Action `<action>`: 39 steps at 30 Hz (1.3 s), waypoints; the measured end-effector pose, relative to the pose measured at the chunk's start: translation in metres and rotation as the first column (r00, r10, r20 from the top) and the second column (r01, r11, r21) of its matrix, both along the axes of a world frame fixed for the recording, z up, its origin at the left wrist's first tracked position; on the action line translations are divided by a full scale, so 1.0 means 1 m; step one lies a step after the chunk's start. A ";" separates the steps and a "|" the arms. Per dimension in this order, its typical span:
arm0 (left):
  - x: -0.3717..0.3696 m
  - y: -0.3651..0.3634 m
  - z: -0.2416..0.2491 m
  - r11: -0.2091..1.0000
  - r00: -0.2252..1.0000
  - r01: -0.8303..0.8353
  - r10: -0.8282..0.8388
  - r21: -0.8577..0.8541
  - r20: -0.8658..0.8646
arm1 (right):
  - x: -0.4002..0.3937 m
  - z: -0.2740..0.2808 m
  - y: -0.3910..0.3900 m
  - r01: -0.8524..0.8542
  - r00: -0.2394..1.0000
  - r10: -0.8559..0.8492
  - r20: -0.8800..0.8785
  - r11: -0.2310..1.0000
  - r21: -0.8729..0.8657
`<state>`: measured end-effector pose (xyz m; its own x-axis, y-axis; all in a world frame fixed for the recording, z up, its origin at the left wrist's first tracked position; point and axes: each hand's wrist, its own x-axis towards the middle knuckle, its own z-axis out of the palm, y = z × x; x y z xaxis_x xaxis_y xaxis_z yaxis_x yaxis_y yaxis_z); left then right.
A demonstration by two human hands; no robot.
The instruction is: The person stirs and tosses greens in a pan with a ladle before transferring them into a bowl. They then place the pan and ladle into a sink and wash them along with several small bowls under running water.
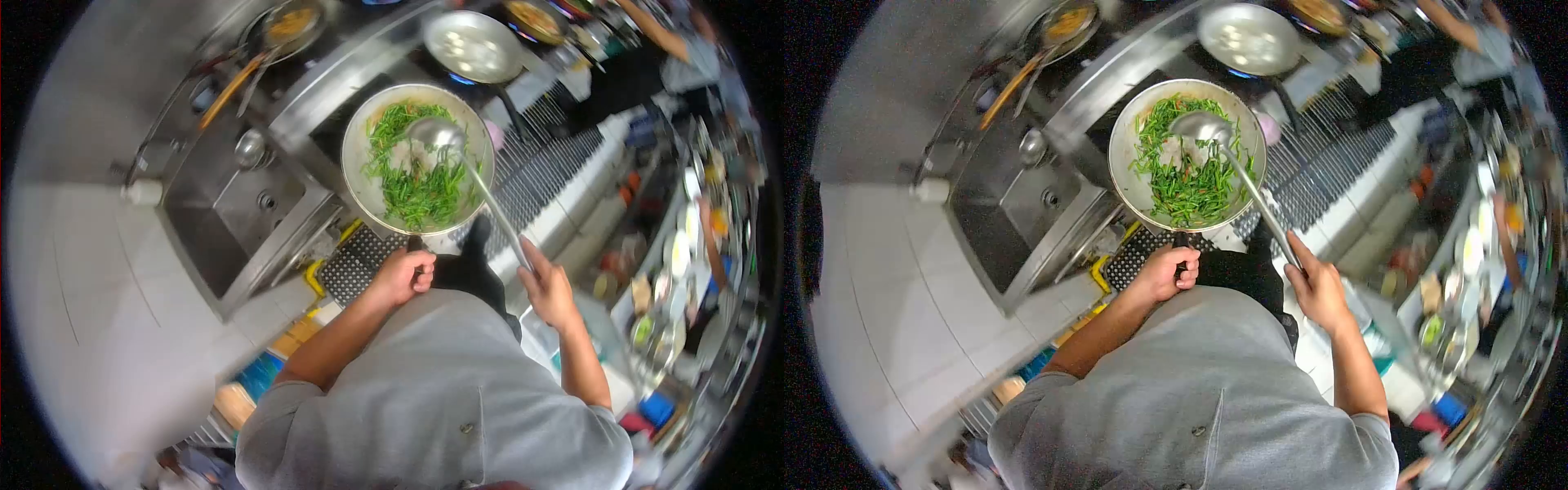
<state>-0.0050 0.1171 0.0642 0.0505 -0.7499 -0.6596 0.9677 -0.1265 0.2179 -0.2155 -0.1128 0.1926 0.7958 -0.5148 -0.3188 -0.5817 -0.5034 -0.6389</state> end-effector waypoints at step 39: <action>-0.172 -0.380 0.030 0.454 0.446 0.879 -0.891 -0.146 -0.089 | -0.210 0.036 0.020 -0.284 -0.220 -0.963 -0.156 -0.089 0.955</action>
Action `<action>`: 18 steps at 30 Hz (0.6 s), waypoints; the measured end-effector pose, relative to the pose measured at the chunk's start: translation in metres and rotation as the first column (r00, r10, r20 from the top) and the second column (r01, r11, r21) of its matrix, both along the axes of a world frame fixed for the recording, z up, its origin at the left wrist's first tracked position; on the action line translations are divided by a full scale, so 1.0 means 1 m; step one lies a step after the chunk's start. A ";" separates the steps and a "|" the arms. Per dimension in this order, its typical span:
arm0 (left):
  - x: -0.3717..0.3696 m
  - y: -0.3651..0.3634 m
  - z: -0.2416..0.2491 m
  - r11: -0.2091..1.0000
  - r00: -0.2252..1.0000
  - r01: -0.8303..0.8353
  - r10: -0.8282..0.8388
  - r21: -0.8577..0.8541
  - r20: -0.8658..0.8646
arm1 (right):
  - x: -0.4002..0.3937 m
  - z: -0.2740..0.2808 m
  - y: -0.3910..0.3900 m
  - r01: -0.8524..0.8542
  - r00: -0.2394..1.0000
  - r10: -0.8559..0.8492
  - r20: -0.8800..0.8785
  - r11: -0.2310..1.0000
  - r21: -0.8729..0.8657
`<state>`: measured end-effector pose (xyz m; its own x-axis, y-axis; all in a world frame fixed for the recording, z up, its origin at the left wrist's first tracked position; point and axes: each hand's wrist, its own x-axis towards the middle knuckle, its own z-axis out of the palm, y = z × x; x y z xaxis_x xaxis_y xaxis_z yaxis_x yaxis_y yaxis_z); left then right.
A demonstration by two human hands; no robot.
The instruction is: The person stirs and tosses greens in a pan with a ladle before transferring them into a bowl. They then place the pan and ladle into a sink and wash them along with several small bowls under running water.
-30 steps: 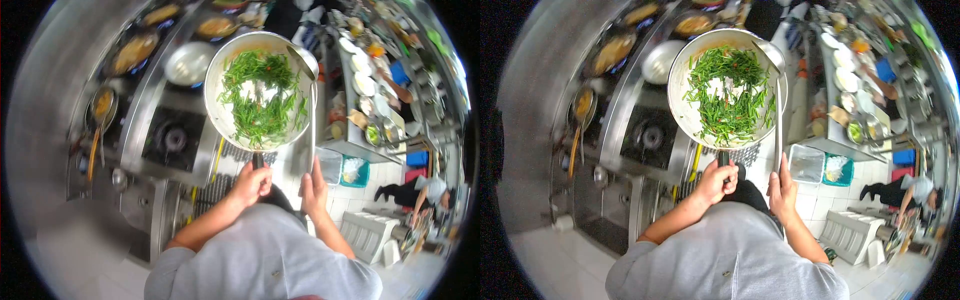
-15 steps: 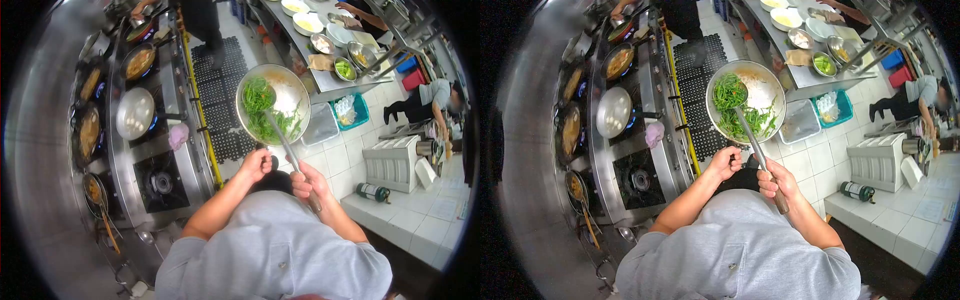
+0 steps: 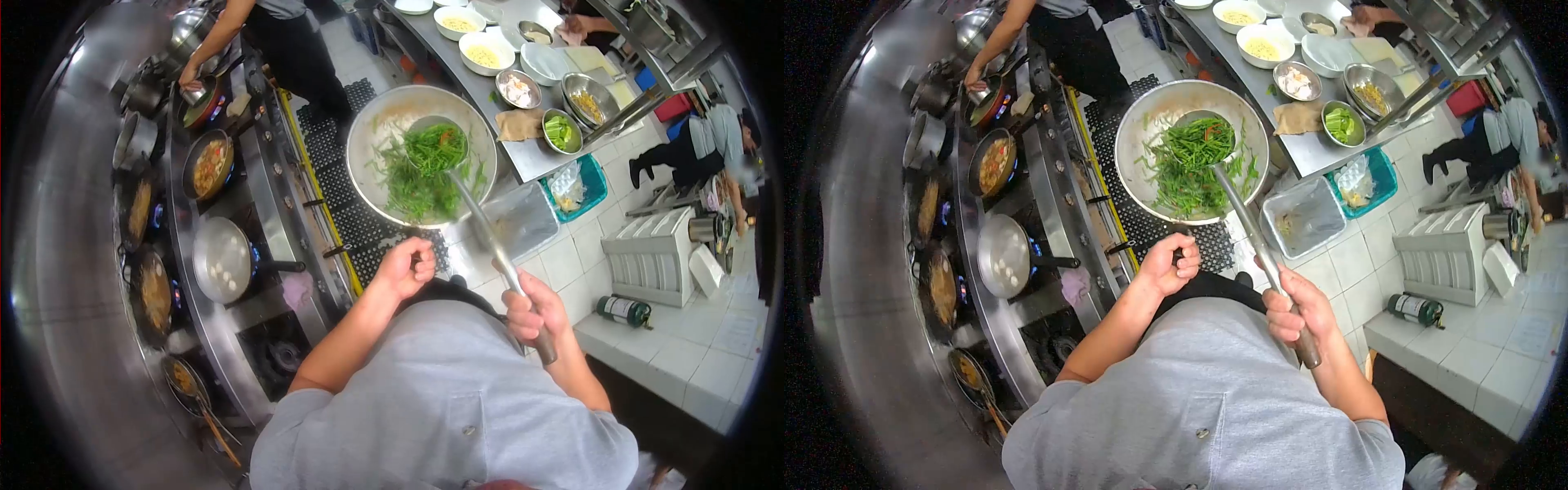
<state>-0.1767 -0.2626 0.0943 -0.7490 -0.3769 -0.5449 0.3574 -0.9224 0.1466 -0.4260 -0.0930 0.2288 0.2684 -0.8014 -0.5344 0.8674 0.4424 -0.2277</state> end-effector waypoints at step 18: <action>0.014 -0.235 -0.006 0.959 0.960 0.278 -0.276 0.051 -0.048 | 0.078 0.026 -0.152 0.378 0.910 -0.385 0.155 0.923 0.071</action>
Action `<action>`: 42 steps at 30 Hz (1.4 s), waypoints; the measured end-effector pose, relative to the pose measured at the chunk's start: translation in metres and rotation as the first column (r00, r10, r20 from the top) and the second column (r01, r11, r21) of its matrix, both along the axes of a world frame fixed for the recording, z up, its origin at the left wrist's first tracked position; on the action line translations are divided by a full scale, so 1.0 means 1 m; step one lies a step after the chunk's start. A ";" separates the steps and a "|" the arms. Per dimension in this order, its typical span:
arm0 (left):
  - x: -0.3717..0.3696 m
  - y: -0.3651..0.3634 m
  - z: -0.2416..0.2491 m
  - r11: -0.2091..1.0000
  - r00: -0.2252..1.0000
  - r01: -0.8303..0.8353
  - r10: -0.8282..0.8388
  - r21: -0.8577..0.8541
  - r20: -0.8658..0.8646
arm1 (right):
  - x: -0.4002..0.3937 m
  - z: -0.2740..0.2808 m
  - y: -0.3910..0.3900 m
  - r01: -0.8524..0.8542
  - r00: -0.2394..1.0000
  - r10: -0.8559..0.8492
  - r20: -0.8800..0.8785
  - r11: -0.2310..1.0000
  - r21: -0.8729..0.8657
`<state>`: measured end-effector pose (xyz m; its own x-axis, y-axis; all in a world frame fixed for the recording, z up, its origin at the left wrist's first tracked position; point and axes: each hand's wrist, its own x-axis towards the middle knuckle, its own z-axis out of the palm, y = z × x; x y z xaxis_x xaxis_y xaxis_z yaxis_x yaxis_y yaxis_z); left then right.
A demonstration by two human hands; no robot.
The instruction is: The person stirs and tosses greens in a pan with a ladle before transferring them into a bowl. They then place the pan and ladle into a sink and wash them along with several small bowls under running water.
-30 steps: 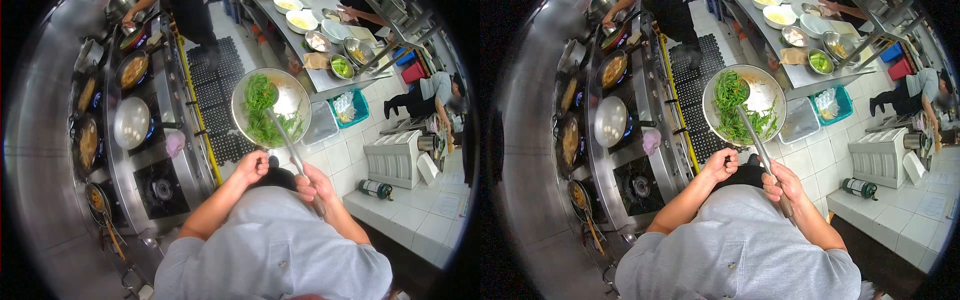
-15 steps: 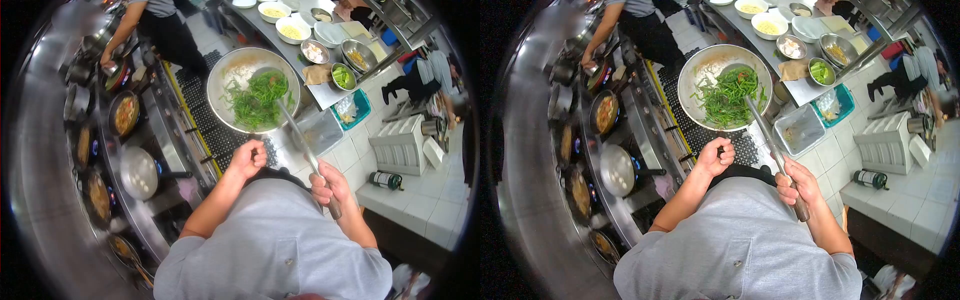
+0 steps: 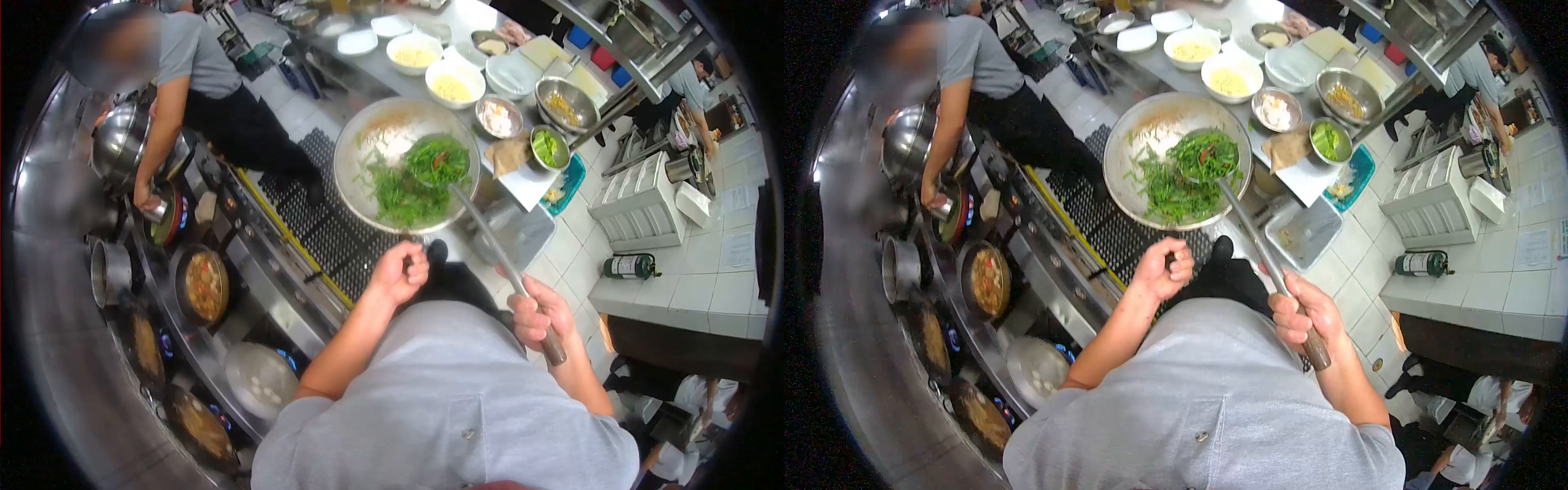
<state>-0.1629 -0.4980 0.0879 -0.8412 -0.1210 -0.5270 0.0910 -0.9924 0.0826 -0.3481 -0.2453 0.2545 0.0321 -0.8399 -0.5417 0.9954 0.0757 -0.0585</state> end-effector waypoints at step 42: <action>-0.042 -0.279 0.045 0.993 0.984 0.121 -0.121 0.015 0.129 | -0.284 -0.140 -0.344 0.398 -0.409 0.561 -0.720 0.820 0.412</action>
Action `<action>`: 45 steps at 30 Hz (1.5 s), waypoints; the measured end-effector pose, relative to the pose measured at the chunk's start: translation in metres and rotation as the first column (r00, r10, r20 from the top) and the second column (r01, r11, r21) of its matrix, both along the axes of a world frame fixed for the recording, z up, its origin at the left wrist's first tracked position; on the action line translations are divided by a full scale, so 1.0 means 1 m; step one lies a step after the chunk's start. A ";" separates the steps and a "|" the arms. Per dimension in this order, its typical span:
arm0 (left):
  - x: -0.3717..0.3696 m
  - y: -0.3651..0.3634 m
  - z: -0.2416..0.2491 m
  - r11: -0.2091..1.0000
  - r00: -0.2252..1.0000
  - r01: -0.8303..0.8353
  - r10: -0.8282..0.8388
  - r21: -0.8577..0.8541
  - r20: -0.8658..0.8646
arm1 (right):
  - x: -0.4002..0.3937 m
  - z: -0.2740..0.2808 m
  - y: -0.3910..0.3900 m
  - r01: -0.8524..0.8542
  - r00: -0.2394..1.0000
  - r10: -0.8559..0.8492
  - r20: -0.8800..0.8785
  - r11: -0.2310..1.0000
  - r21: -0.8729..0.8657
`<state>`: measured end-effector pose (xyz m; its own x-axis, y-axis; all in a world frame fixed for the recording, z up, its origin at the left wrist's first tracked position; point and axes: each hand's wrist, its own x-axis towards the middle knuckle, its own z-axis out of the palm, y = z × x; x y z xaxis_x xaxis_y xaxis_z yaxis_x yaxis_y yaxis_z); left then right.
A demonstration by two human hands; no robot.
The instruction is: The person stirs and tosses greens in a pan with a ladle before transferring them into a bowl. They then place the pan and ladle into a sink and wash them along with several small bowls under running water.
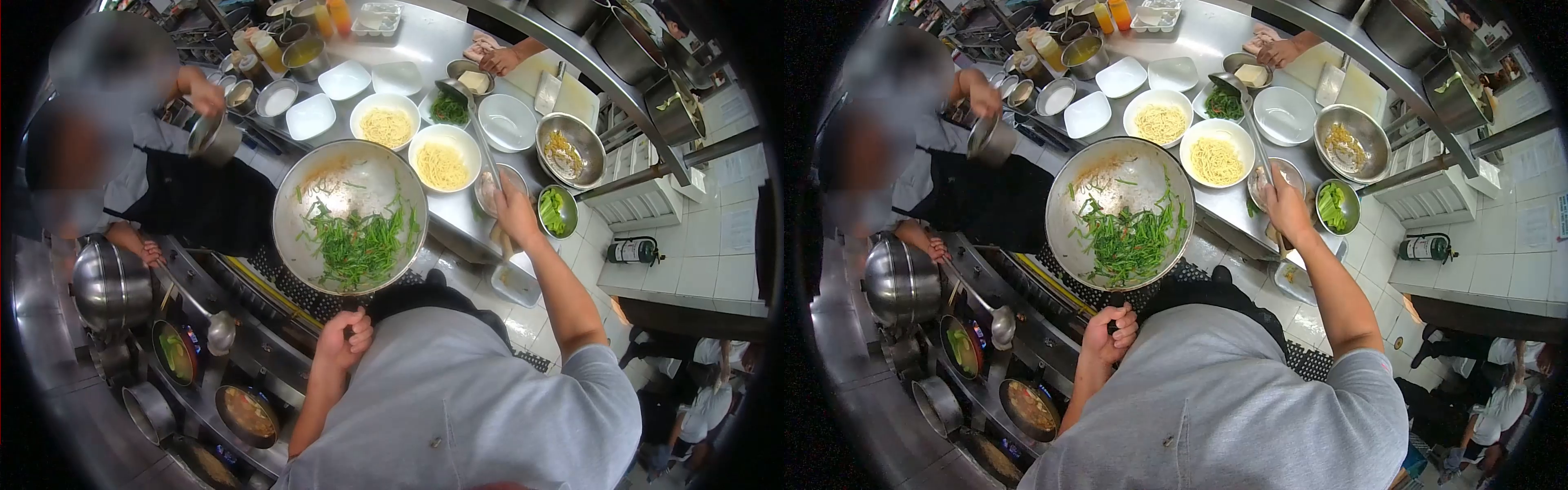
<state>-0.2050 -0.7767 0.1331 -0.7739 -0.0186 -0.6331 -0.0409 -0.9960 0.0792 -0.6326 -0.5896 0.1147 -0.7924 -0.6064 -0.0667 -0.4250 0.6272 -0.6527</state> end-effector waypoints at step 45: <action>0.052 0.246 -0.069 0.964 0.963 -0.266 0.263 -0.034 -0.062 | 0.189 0.196 0.276 -0.713 0.671 0.711 0.211 0.539 0.449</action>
